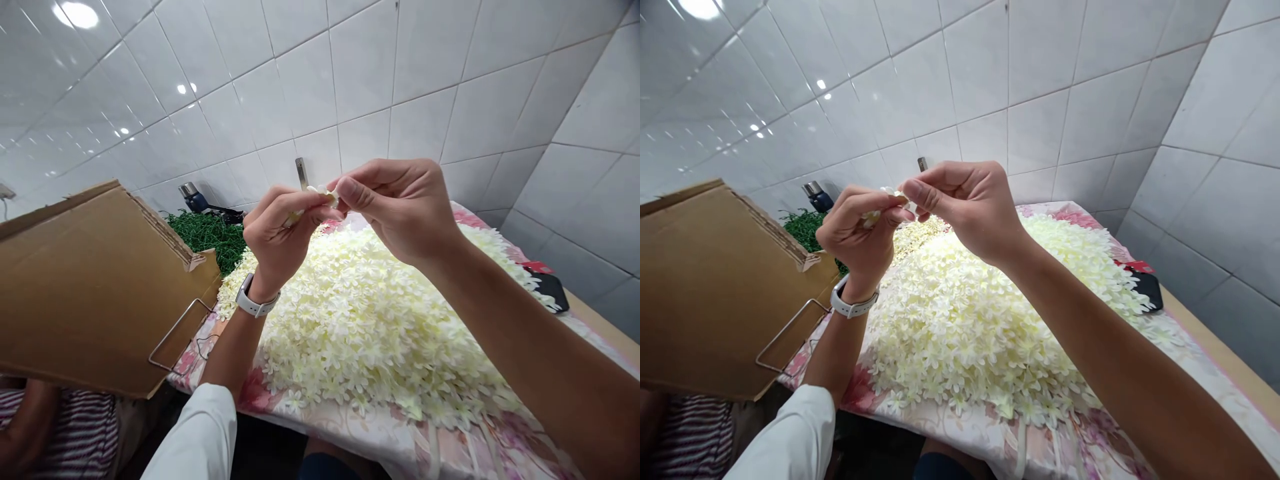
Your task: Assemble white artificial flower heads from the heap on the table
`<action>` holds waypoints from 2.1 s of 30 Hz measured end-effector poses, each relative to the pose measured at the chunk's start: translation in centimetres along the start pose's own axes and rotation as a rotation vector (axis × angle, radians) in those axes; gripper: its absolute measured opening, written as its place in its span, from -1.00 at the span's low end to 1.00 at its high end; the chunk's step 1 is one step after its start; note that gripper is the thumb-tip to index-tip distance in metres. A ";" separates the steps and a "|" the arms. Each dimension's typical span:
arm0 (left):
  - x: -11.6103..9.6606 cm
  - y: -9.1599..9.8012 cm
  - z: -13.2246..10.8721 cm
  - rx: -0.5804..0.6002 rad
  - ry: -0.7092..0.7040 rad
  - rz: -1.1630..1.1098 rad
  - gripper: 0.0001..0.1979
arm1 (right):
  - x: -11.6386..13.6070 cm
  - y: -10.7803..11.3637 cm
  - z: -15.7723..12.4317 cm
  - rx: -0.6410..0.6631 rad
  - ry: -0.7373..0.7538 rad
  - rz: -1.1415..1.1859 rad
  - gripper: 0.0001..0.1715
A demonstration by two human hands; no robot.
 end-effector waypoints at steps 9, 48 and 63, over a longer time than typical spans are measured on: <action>-1.2 0.5 0.8 -0.027 -0.077 -0.176 -0.89 | 1.5 -0.6 -0.6 -0.013 -0.006 0.024 -0.81; -3.3 0.4 2.2 0.121 -0.194 -0.036 -0.85 | 5.8 -0.5 -1.1 -0.050 0.325 -0.017 -0.64; -2.4 0.4 2.3 0.225 -0.116 0.017 -0.74 | 2.9 -0.6 -0.8 -0.030 0.053 -0.025 -0.66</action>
Point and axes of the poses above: each hand's wrist, its own z-axis towards the middle knuckle, its own y-axis out of the back of the hand, x = y × z, the point moved 10 cm from there along z, towards the middle knuckle, and after that the axes turned 3 degrees about -x, right-handed, at the moved point
